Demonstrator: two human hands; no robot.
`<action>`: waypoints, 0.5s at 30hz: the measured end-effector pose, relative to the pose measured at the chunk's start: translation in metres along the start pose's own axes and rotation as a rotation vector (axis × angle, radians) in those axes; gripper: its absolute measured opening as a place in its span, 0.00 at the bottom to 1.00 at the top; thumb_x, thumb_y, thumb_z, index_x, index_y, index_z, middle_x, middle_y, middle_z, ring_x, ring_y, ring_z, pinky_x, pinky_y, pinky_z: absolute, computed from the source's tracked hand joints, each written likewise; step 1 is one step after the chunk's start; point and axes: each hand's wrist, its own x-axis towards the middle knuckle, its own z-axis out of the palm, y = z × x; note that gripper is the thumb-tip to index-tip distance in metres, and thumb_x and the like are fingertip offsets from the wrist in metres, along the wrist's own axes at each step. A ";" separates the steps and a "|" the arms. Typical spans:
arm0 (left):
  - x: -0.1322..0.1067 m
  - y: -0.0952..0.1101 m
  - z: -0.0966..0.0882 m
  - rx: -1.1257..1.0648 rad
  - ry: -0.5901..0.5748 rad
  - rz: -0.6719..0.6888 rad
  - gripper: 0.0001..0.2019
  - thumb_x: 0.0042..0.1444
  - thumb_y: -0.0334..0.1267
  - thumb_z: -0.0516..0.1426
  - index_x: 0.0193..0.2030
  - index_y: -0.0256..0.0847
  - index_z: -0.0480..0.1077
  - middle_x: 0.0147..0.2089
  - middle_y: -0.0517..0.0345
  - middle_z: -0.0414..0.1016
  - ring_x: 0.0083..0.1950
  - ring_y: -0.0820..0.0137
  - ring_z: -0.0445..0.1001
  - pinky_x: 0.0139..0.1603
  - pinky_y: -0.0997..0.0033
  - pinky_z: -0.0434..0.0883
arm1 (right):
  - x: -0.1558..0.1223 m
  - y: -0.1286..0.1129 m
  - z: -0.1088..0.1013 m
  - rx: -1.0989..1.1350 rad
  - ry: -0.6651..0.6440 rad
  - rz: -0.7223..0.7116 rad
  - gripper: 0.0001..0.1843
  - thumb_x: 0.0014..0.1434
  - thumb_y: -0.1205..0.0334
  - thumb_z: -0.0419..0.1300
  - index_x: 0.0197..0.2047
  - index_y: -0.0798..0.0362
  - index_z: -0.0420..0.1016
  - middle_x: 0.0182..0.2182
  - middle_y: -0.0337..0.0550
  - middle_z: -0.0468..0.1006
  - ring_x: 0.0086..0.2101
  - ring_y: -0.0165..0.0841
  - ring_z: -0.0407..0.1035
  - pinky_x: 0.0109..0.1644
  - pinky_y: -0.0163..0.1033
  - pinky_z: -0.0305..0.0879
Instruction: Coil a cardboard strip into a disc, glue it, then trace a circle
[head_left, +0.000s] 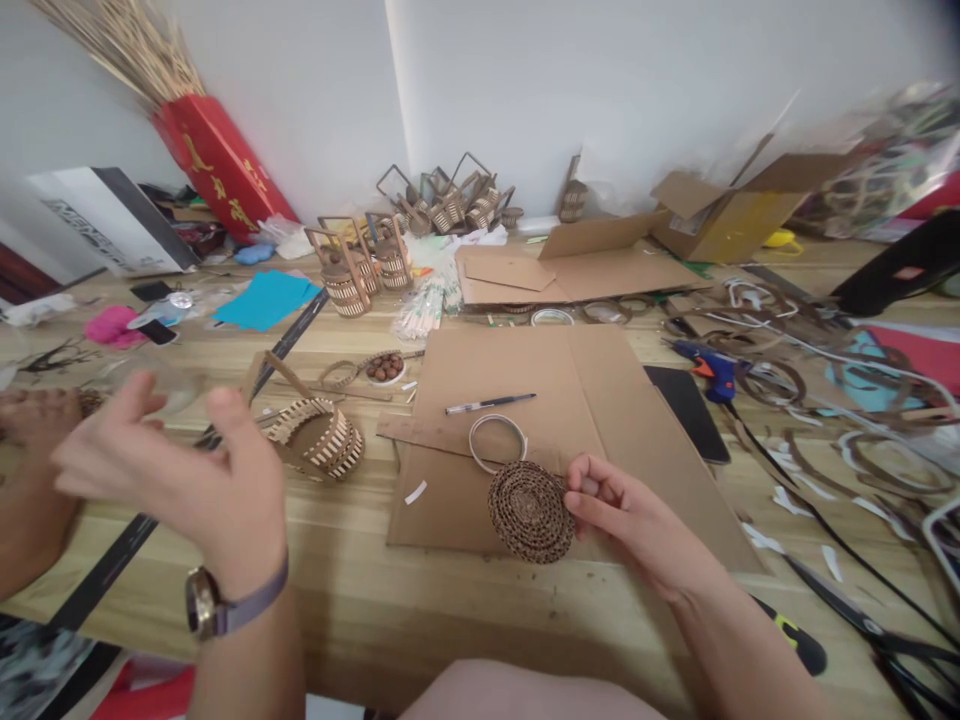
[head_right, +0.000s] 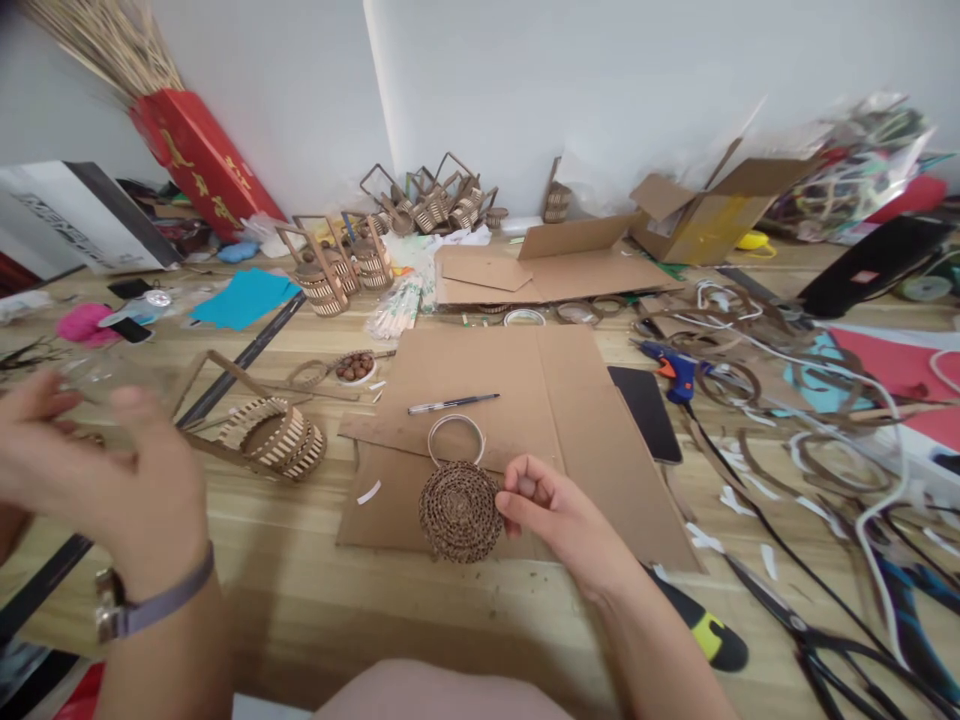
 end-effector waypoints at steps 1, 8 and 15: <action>-0.006 0.010 -0.004 -0.033 0.057 0.074 0.22 0.58 0.41 0.55 0.58 0.36 0.67 0.53 0.41 0.71 0.56 0.51 0.67 0.57 0.46 0.61 | 0.000 0.000 0.000 0.006 0.005 -0.004 0.23 0.48 0.45 0.70 0.30 0.52 0.64 0.23 0.31 0.66 0.24 0.26 0.62 0.30 0.35 0.56; -0.042 0.070 0.068 0.074 -0.921 0.105 0.10 0.64 0.39 0.53 0.47 0.40 0.71 0.49 0.48 0.76 0.54 0.58 0.71 0.58 0.59 0.65 | -0.001 0.001 0.001 0.013 0.005 -0.008 0.24 0.48 0.44 0.70 0.30 0.52 0.64 0.22 0.30 0.66 0.24 0.26 0.62 0.31 0.35 0.55; -0.042 0.051 0.173 0.389 -0.917 -0.267 0.19 0.63 0.40 0.57 0.59 0.37 0.66 0.64 0.44 0.64 0.62 0.53 0.66 0.60 0.43 0.65 | -0.004 0.009 0.005 0.050 -0.025 0.013 0.23 0.50 0.44 0.69 0.32 0.51 0.63 0.23 0.30 0.65 0.24 0.26 0.62 0.32 0.34 0.56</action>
